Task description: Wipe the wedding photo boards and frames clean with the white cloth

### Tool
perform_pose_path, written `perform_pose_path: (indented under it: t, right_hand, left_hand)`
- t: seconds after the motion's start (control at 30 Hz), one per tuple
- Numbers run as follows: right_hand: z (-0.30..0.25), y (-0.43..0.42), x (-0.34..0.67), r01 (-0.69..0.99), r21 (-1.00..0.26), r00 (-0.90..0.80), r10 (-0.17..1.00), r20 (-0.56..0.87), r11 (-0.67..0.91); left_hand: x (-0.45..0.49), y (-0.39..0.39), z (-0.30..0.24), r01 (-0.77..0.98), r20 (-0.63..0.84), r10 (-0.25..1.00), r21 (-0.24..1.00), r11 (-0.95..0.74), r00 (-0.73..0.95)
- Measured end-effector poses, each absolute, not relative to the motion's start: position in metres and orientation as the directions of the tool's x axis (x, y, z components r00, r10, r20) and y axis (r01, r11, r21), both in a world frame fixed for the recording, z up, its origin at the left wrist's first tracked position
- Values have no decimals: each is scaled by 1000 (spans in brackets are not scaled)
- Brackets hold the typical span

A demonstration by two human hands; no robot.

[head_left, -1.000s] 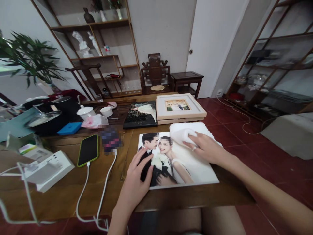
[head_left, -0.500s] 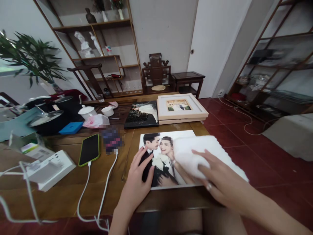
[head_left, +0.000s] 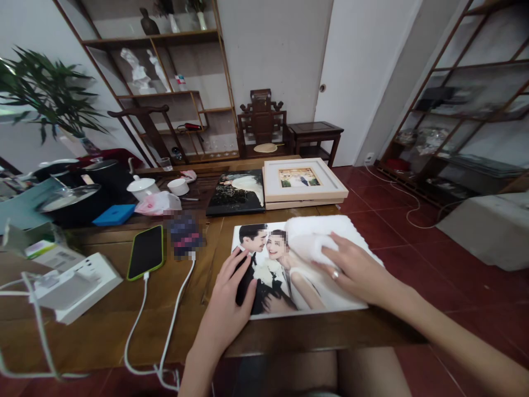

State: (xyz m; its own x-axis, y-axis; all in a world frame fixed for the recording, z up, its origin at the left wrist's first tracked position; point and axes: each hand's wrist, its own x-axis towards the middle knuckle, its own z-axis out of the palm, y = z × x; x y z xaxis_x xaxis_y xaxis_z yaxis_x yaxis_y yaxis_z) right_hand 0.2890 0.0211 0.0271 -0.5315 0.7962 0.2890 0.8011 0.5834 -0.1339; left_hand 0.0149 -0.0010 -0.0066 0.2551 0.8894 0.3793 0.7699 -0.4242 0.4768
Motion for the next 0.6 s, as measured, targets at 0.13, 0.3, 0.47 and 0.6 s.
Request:
perform_pose_path:
  t: [0.13,0.3,0.47,0.6]
  right_hand:
    - [31,71,282,804,-174,-504,806,310,569]
    - [28,69,277,800,-163,-507,796,331,578]
    - [19,-3,280,767,-130,-569,760,315,629]
    - [22,-63,285,711,-126,-630,706,324,692]
  left_hand:
    - [15,-3,-6,764,369,896,495,-414,246]
    - [14,-2,-7,760,355,901,505,-409,249]
    - [14,-1,-9,759,373,898,507,-408,234]
    - [14,-1,-9,760,375,896,502,-413,239]
